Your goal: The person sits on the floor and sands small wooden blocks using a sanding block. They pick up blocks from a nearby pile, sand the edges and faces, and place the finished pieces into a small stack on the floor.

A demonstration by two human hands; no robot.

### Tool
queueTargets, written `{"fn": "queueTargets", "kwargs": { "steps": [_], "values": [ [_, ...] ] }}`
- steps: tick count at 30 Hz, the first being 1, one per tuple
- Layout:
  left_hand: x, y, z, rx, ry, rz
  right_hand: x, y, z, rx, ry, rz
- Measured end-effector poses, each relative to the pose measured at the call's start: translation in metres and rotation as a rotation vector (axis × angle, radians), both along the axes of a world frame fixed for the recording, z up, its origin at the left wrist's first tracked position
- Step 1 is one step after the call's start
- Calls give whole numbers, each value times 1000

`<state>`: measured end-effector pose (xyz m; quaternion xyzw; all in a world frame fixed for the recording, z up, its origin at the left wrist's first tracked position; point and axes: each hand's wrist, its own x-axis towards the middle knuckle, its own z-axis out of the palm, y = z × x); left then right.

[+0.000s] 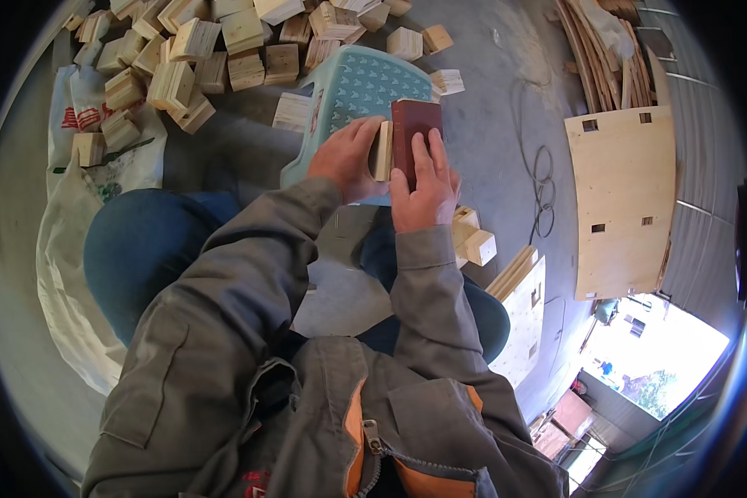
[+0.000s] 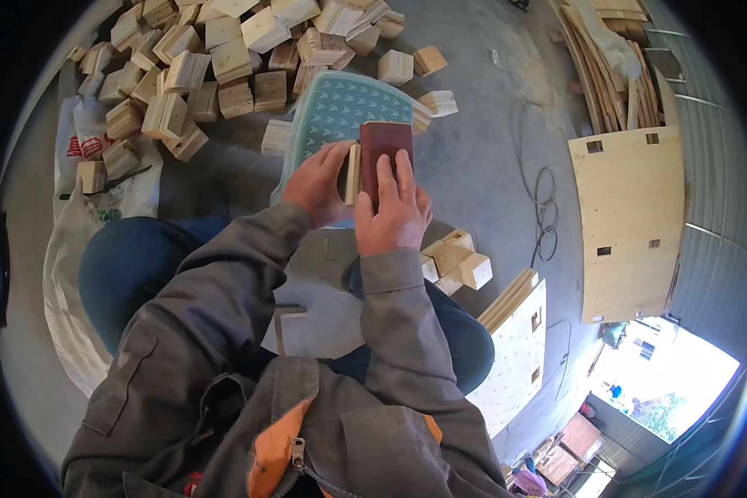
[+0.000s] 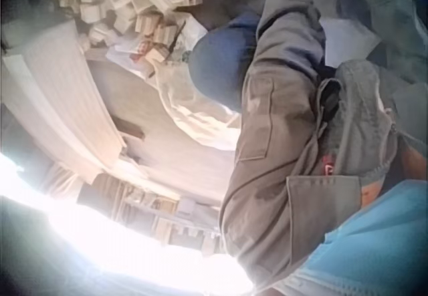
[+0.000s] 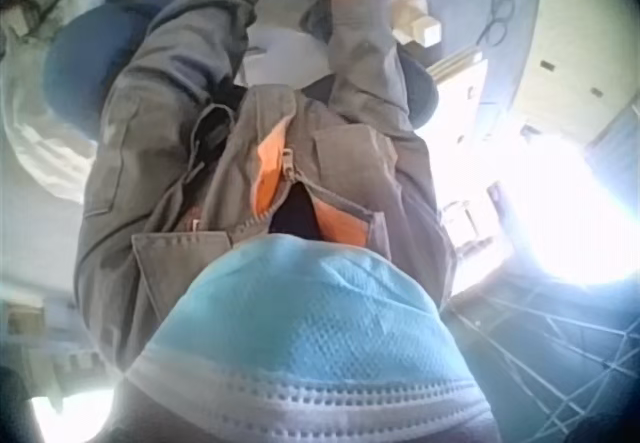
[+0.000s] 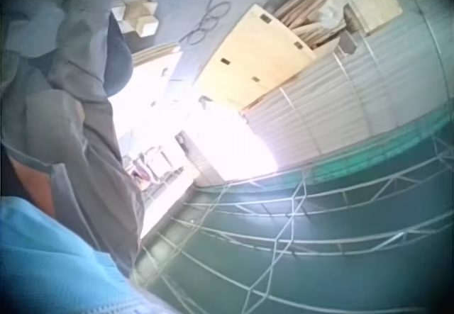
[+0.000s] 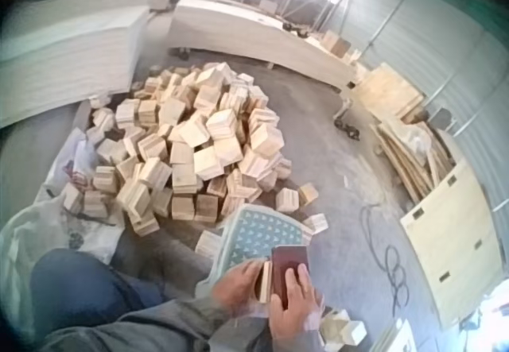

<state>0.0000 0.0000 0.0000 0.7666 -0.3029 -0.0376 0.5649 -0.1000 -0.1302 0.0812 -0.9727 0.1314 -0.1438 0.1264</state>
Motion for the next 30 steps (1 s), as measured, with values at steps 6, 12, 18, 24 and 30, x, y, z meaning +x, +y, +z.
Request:
{"fn": "queueTargets", "kwargs": {
  "steps": [6, 12, 18, 24, 30],
  "values": [
    [7, 8, -6, 36, 25, -1, -8, 21, 5, 14, 21, 0],
    [2, 5, 0, 85, 41, -3, -58, 31, 9, -3, -17, 40],
    [0, 2, -3, 78, 45, 17, -37, 22, 3, -13, -45, 4],
    [0, -2, -6, 61, 25, 45, 41, -3, -4, -36, 4, -69],
    [0, -2, -5, 65, 21, 39, 49, -2, 2, -36, 62, -100]
  ]
}}
